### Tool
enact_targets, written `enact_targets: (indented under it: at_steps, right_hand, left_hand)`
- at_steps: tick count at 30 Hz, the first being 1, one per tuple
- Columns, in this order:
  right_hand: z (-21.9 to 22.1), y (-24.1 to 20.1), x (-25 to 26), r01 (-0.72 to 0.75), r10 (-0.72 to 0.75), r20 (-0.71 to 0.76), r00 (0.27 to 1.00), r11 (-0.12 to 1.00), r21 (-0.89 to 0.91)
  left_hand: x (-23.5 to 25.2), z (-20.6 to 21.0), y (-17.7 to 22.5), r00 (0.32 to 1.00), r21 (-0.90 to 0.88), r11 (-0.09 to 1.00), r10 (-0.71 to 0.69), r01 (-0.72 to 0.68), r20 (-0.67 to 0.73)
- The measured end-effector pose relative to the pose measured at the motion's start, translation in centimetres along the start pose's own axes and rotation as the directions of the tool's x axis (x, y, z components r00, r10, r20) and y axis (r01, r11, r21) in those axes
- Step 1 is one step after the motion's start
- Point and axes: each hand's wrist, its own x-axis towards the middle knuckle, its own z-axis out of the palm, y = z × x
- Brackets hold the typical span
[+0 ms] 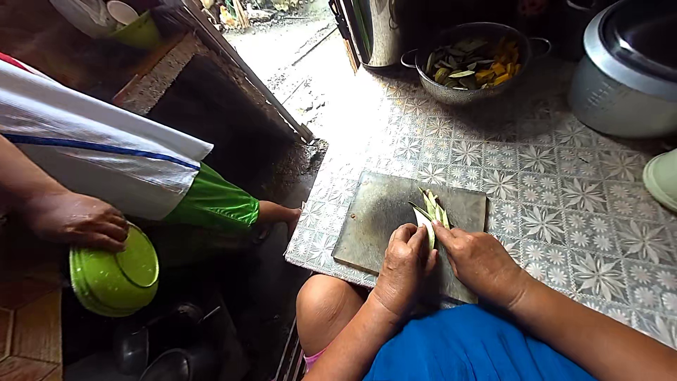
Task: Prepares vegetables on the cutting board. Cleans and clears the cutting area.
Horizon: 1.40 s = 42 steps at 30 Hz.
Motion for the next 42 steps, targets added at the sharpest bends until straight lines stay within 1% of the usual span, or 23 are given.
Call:
enact_targets:
  at_steps: [5, 9, 12, 14, 16, 18, 20, 27, 32, 34, 36, 38, 40, 42]
  right_hand:
    - [-0.5, -0.2, -1.0, 0.004, -0.004, -0.018, 1.000, 1.000, -0.023]
    - [-1.5, -0.2, -1.7, -0.016, 0.016, 0.025, 1.000, 1.000, -0.006]
    - [-1.3, -0.7, -1.3, -0.026, 0.027, 0.036, 0.999, 0.999, -0.028]
    - [-0.8, -0.9, -1.2, -0.028, 0.028, 0.010, 1.000, 0.999, -0.017]
    - [-0.5, -0.8, -1.6, -0.020, 0.020, -0.053, 0.998, 1.000, 0.002]
    - [-0.5, -0.4, -2.1, 0.004, -0.003, -0.124, 0.992, 1.000, 0.004]
    - [-0.9, -0.3, -2.7, 0.043, -0.042, -0.156, 0.987, 0.999, -0.001]
    - [-1.5, -0.4, -3.8, 0.059, -0.064, -0.093, 0.994, 0.996, -0.060]
    - [-1.1, -1.2, -2.7, 0.009, -0.010, -0.020, 1.000, 0.998, -0.070]
    - [-0.4, -1.4, -1.9, -0.007, 0.006, -0.020, 1.000, 0.998, -0.068]
    - [-0.4, -1.3, -1.1, -0.014, 0.015, 0.009, 1.000, 0.998, -0.053]
    - [-0.5, -0.9, -0.8, -0.020, 0.021, 0.038, 0.999, 1.000, -0.013]
    - [-0.8, -0.5, -1.2, -0.036, 0.033, 0.050, 0.998, 0.998, 0.043]
    - [-1.1, -0.3, -1.9, -0.034, 0.031, 0.033, 0.999, 0.997, 0.070]
  left_hand:
    - [-0.6, -0.4, 0.3, 1.000, -0.006, 1.000, -0.001, 0.001, 0.010]
    - [-1.3, -1.0, 0.5, 0.999, 0.005, 1.000, -0.017, 0.017, 0.033]
    - [-1.3, -0.8, 0.8, 1.000, 0.009, 1.000, -0.016, 0.015, 0.027]
    - [-1.2, -0.6, 0.9, 1.000, 0.005, 1.000, -0.019, 0.019, 0.013]
    - [-1.3, -0.4, 1.0, 1.000, 0.001, 1.000, -0.025, 0.025, -0.008]
    - [-1.2, -0.2, 0.8, 1.000, -0.002, 1.000, -0.017, 0.017, -0.024]
    - [-1.0, 0.0, 0.7, 0.999, -0.005, 1.000, -0.005, 0.005, -0.035]
    - [-0.7, 0.5, 0.5, 0.999, 0.009, 1.000, 0.003, -0.003, -0.043]
    - [-0.6, 0.5, 0.3, 0.999, -0.004, 1.000, 0.017, -0.018, -0.049]
    - [-0.7, 0.5, 0.4, 0.999, -0.005, 1.000, 0.011, -0.011, -0.037]
    - [-0.7, 0.2, 0.7, 1.000, 0.040, 0.999, 0.007, -0.006, -0.019]
    - [-0.9, -0.4, 1.0, 0.999, 0.094, 0.996, -0.008, 0.005, 0.034]
    - [-1.1, -1.1, 1.0, 0.996, 0.106, 0.994, -0.041, 0.032, 0.079]
    - [-1.1, -1.5, 1.0, 0.993, 0.094, 0.992, -0.087, 0.079, 0.082]
